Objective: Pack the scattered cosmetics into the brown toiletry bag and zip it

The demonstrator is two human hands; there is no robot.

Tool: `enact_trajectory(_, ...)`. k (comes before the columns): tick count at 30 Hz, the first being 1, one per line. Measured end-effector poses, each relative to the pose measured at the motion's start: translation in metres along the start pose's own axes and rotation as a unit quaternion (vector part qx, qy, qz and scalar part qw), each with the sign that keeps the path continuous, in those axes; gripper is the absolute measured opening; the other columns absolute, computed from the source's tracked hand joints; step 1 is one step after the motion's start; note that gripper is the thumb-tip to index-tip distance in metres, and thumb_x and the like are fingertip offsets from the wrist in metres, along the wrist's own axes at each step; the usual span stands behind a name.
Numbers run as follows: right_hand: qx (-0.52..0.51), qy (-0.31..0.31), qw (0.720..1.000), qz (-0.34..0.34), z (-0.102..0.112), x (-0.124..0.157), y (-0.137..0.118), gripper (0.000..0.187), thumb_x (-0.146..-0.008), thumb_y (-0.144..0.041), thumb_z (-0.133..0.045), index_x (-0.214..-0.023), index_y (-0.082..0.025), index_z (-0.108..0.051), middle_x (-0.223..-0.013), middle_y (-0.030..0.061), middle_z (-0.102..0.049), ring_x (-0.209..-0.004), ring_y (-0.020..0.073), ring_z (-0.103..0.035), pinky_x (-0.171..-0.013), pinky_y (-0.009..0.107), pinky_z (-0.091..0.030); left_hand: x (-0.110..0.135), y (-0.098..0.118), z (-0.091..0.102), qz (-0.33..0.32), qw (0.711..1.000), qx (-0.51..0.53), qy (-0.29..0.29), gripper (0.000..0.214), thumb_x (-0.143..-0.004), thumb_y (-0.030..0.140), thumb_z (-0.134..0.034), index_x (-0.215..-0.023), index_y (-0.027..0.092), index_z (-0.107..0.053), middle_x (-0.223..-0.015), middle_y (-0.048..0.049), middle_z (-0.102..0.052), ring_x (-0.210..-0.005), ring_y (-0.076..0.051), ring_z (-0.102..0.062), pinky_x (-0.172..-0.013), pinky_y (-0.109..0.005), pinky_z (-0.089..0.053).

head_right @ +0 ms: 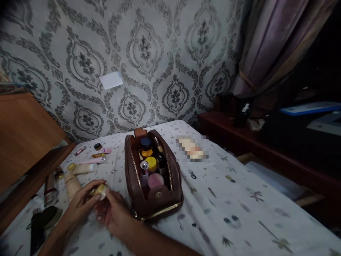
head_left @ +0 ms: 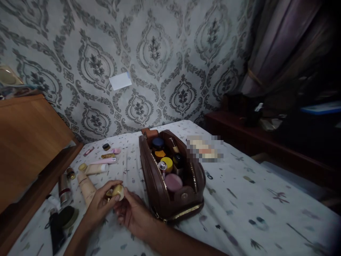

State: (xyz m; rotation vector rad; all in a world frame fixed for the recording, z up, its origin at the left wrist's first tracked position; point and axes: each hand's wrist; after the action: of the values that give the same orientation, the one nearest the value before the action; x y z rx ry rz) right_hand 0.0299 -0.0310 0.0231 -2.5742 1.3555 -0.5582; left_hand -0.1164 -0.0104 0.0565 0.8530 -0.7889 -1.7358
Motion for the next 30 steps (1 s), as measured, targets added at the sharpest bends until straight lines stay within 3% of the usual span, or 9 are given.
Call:
enact_trajectory(8, -0.017, 0.027, 0.998, -0.055, -0.005, -0.001, -0.004, 0.052, -0.083, -0.06, -0.062, -0.066, -0.01, -0.063, -0.05, 0.001, -0.063, -0.038, 0.0066, -0.053, -0.039, 0.018, -0.034, 0.0, 0.003, 0.001, -0.006, 1.0, -0.005, 0.005, 0.043, -0.075, 0.041, -0.069, -0.112, 0.018, -0.068, -0.11, -0.0092, -0.069, -0.102, -0.026, -0.062, -0.086, -0.032, -0.051)
enact_trajectory(19, -0.015, 0.036, 0.998, -0.054, -0.002, -0.001, -0.004, 0.046, -0.076, -0.057, -0.072, -0.068, -0.013, -0.064, -0.05, -0.0009, -0.063, -0.041, 0.0074, -0.053, -0.04, 0.017, -0.036, -0.003, 0.006, -0.004, -0.013, 1.0, 0.006, 0.018, 0.036, -0.072, 0.04, -0.072, -0.098, 0.016, -0.065, -0.091, -0.005, -0.066, -0.089, -0.021, -0.059, -0.078, -0.028, -0.045)
enact_trajectory(30, 0.007, 0.056, 0.997, -0.047, -0.008, 0.002, -0.007, 0.04, -0.064, -0.049, -0.085, -0.07, -0.015, -0.065, -0.05, -0.0021, -0.062, -0.042, 0.0084, -0.054, -0.041, 0.017, -0.039, -0.002, 0.017, -0.004, -0.007, 0.999, 0.034, 0.012, 0.037, -0.071, 0.042, -0.076, -0.094, 0.016, -0.064, -0.086, -0.0022, -0.063, -0.082, -0.017, -0.056, -0.072, -0.024, -0.042)
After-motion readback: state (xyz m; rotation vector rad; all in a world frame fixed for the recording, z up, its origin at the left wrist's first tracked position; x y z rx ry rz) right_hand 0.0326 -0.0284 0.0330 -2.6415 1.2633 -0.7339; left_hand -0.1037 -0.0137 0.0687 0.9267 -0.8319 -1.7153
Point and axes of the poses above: each hand's wrist, its own x-axis away from the middle knuckle, its own z-axis out of the back of the hand, y = z × x
